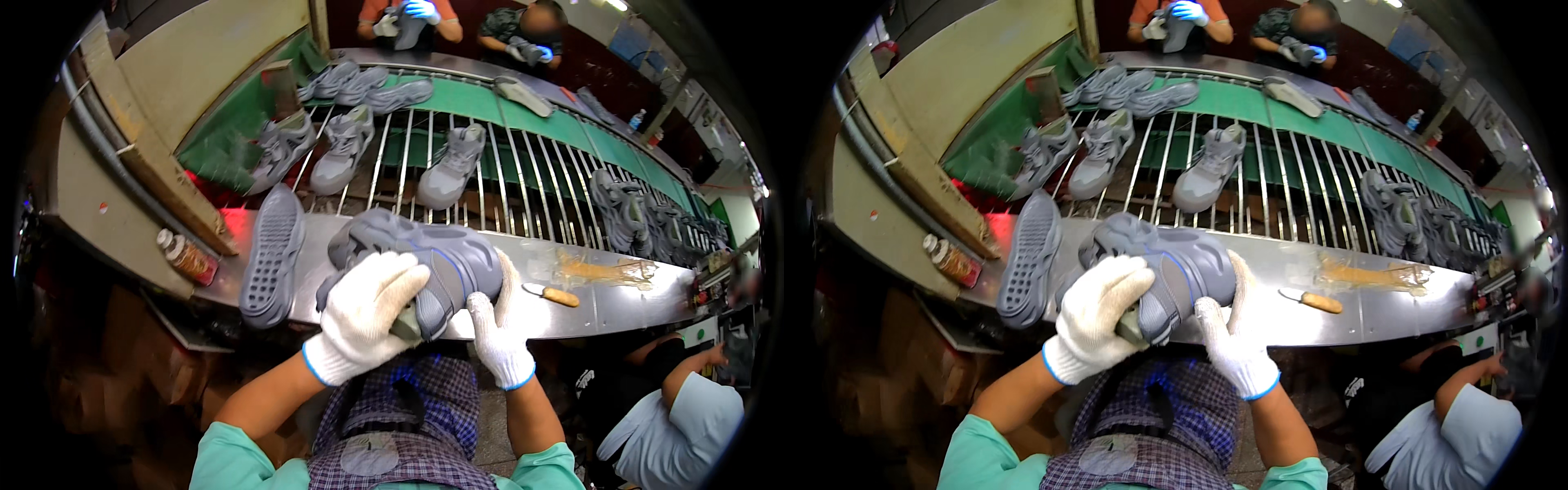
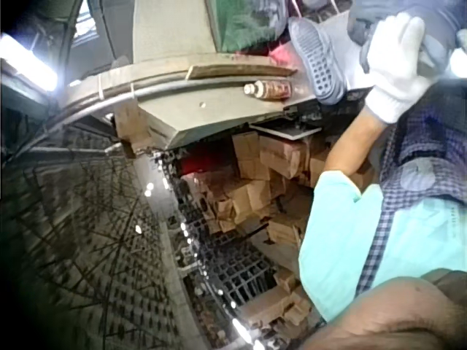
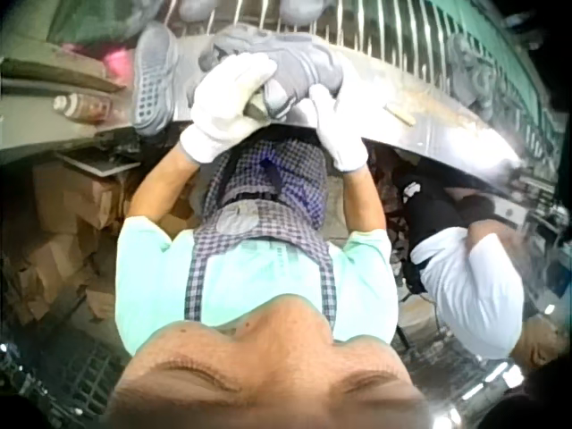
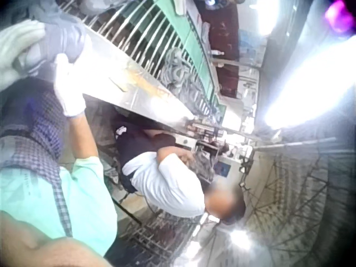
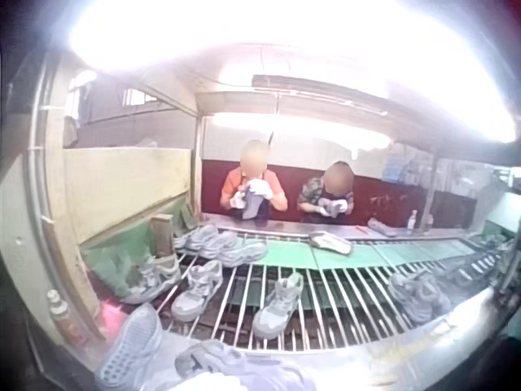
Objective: The person picks up shoes from a conveyor belt, turns them over, and uses a brush and a small wooden-handled tool on the outer surfaces and soles. They also receive shoes from a co-worker to inspect.
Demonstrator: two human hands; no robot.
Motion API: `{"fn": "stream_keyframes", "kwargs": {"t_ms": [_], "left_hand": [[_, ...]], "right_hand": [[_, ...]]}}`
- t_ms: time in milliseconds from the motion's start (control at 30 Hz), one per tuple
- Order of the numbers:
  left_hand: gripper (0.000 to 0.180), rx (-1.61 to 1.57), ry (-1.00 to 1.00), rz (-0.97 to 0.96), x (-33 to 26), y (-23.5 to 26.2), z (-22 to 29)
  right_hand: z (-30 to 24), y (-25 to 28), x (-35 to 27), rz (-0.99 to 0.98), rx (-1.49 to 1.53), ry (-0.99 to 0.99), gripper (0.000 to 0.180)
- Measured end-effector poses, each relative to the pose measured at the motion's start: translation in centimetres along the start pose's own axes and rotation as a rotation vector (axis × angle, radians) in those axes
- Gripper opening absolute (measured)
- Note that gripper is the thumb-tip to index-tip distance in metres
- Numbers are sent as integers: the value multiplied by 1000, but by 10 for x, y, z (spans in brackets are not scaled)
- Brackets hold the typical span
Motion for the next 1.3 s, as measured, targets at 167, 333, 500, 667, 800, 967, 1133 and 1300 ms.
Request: {"fn": "stream_keyframes", "kwargs": {"t_ms": [167, 333, 500, 667, 800, 967, 1133, 1300], "left_hand": [[56, -32, -87, -82, -9, -34, 29], [42, 20, -217, -182, -46, -71, 46], [36, 76, -228, -215, -70, -60, 43], [36, 77, -226, -230, -89, -49, 38], [35, 9, -208, -223, -94, -42, 35], [35, 6, -228, -268, -81, -40, 31], [38, -44, -246, -312, -72, -22, 28], [46, -42, -281, -323, -58, 3, 11]], "right_hand": [[0, 23, -4, -83, -345, -6, 65], [8, 16, -6, -268, -769, 59, 47], [15, -12, 23, -592, -646, -75, 51], [29, -57, 53, -608, -383, -253, 49], [34, -92, 57, -619, -369, -81, 54], [10, -93, 51, -636, -993, 42, 54], [54, -67, 6, -859, -1, -426, 72], [75, -70, -67, -610, 972, -997, 73]]}}
Point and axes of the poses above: each hand's wrist, its own x-axis towards the middle knuckle, its own y-axis out of the back of the hand, z = x × y, the point moved 9 cm from there along x, towards the middle knuckle, and after that the axes turned 4 degrees about z, right-handed, at the moved point
